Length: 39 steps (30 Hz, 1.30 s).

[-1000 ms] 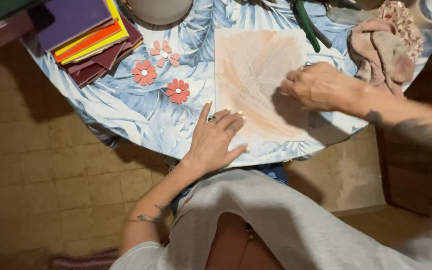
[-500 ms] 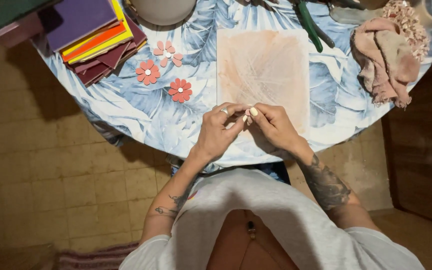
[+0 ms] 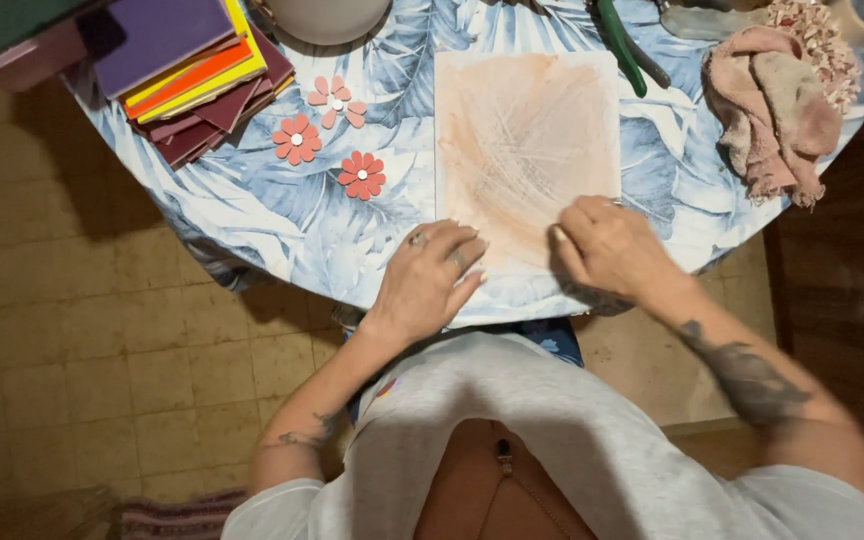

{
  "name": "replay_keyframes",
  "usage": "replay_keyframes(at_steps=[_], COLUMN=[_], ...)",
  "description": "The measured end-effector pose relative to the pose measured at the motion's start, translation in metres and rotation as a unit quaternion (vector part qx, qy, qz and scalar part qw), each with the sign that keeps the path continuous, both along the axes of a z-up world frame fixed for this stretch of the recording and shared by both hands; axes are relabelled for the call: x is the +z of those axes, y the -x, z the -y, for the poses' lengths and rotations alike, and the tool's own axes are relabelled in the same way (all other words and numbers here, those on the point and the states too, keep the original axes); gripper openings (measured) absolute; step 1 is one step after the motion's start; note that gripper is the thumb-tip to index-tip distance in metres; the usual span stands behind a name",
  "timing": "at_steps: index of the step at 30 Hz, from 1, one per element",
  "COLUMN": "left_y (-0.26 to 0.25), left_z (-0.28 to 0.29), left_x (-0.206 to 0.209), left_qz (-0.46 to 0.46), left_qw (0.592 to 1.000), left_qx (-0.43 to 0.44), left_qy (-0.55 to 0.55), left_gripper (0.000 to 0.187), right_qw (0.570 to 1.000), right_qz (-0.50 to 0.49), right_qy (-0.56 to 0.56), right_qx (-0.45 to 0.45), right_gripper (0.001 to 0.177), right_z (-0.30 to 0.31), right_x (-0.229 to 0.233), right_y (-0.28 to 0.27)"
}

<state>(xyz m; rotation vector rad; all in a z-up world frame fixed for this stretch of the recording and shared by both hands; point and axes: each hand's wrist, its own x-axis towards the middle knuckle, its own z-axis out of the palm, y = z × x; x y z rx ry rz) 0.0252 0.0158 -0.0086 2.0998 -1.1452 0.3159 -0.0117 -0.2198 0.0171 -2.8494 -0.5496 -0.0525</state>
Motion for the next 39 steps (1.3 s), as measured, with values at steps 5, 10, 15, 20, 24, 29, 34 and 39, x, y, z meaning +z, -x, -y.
replay_keyframes(at_steps=[5,10,15,20,24,29,34,39], left_y=[0.008,0.006,0.005,0.005,0.005,0.004,-0.001,-0.011], left_z=[-0.009,-0.009,-0.010,-0.010,-0.008,-0.007,0.008,0.029], left_x=[-0.002,-0.001,0.002,0.003,0.001,0.002,0.004,0.019], left_qz=[0.001,-0.003,0.012,0.011,0.008,0.007,-0.047,-0.107], left_qw=[0.996,0.993,0.988,0.986,0.985,0.989,0.997,0.986], left_qx=[-0.029,-0.045,-0.036,-0.033,-0.033,-0.022,0.048,0.074], left_qy=[-0.085,-0.110,-0.151,-0.165,-0.170,-0.143,-0.033,0.102], left_gripper=[0.038,0.045,0.050,0.054,0.057,0.051,0.036,0.034], right_qw=[0.985,0.993,0.970,0.952,0.905,0.920,0.991,0.941], right_qz=[0.077,0.049,0.227,0.204,0.206,0.121,-0.093,-0.072], right_qy=[0.139,0.032,0.061,0.081,0.196,0.205,0.018,-0.329], right_qx=[0.065,0.102,0.060,0.212,0.318,0.312,0.098,0.026], right_gripper=[0.010,0.012,0.010,0.011,0.007,0.008,0.011,0.017], right_z=[0.017,-0.041,-0.053,-0.043,0.011,0.045,0.000,-0.034], right_x=[-0.025,-0.014,-0.063,-0.009,-0.017,0.024,0.041,0.016], right_y=[0.002,-0.048,-0.134,-0.079,-0.032,-0.052,-0.046,-0.027])
